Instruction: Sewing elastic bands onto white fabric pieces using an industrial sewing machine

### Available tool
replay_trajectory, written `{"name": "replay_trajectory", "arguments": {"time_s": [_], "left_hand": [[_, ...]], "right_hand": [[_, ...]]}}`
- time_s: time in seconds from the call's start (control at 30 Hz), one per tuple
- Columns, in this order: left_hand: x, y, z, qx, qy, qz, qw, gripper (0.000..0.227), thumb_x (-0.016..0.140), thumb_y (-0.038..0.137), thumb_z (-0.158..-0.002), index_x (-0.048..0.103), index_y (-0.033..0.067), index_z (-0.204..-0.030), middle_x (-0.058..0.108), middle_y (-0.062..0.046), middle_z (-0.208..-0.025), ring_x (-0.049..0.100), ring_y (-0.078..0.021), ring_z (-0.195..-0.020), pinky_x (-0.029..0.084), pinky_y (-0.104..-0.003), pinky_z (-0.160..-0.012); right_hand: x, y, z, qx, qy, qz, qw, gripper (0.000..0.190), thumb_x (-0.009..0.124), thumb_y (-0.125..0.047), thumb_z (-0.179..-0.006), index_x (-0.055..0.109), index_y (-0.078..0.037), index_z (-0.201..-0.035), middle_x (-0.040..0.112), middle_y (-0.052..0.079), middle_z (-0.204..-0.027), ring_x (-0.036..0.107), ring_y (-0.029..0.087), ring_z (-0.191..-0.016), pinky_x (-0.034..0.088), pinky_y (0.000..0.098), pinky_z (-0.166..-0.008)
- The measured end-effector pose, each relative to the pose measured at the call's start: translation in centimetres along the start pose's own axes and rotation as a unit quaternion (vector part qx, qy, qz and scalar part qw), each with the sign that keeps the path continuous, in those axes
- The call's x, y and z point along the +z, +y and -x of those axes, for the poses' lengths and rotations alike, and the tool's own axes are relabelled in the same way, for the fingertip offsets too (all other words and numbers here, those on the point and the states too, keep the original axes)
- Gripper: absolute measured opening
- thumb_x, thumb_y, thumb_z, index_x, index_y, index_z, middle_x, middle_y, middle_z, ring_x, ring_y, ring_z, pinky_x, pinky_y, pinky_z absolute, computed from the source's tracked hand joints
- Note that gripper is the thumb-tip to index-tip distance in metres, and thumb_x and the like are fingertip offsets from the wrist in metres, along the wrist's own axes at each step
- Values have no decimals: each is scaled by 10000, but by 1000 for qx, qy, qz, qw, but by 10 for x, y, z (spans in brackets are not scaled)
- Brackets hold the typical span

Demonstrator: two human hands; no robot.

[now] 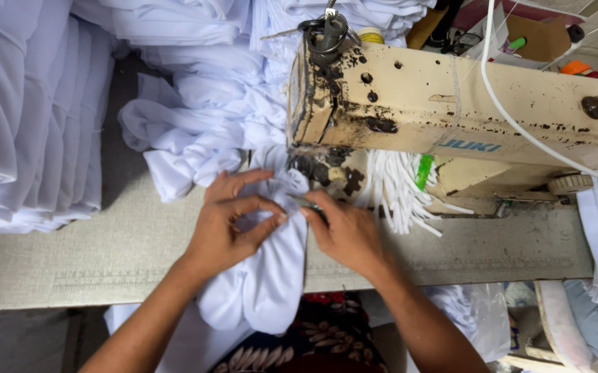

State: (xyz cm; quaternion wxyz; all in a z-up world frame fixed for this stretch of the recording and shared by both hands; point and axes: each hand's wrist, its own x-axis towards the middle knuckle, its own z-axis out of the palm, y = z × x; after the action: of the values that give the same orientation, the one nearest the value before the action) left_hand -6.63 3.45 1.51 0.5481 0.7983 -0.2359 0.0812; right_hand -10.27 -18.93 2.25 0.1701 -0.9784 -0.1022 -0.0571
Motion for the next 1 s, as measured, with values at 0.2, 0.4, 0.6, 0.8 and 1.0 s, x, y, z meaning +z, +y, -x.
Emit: {"name": "replay_trajectory", "arguments": {"time_s": [0.2,0.4,0.6,0.8,1.0], "left_hand": [[-25,21,6,54,-101,-127,985,443,874,251,-677,765,170,-1098,763,-69,-1139,694,-326,-1064,390,-574,-1075],[3,2,21,68,-11,-193,979,162,757,302,-833,771,182,-941,755,-12,-1125,679,-263,-1129,418,-505,-1079],[11,20,70,58,11,-137,989,469,716,289,-877,564,80,-1269,626,-163,-1325,608,-334,-1231,455,-453,-1019],[-82,-16,69,-48,-38,-334,941,436,697,41,-637,711,200,-1044,682,-20,-1325,643,-262,-1069,547,-398,-874],[-46,15,3,105,-63,-317,940,365,632,81,-789,749,137,-1131,691,-140,-1297,632,-341,-1015,486,-481,-864]], "right_hand": [[-23,55,5,48,142,70,986,469,708,-413,-923,624,-163,-1310,700,188,-1013,696,433,-950,543,543,-826],[1,2,9,-52,177,-79,980,764,947,-292,-610,664,-99,-1293,572,194,-1305,623,430,-1158,518,532,-968],[16,-8,-5,-138,193,-75,968,446,818,-106,-706,708,-41,-1133,630,112,-1215,664,281,-1039,610,365,-841],[20,-28,30,-180,185,-152,954,155,599,-72,-927,693,39,-981,717,160,-985,668,260,-843,563,371,-766],[21,-46,51,-207,102,-199,952,170,739,-160,-921,690,-6,-871,697,128,-926,673,267,-806,505,395,-748]]}}
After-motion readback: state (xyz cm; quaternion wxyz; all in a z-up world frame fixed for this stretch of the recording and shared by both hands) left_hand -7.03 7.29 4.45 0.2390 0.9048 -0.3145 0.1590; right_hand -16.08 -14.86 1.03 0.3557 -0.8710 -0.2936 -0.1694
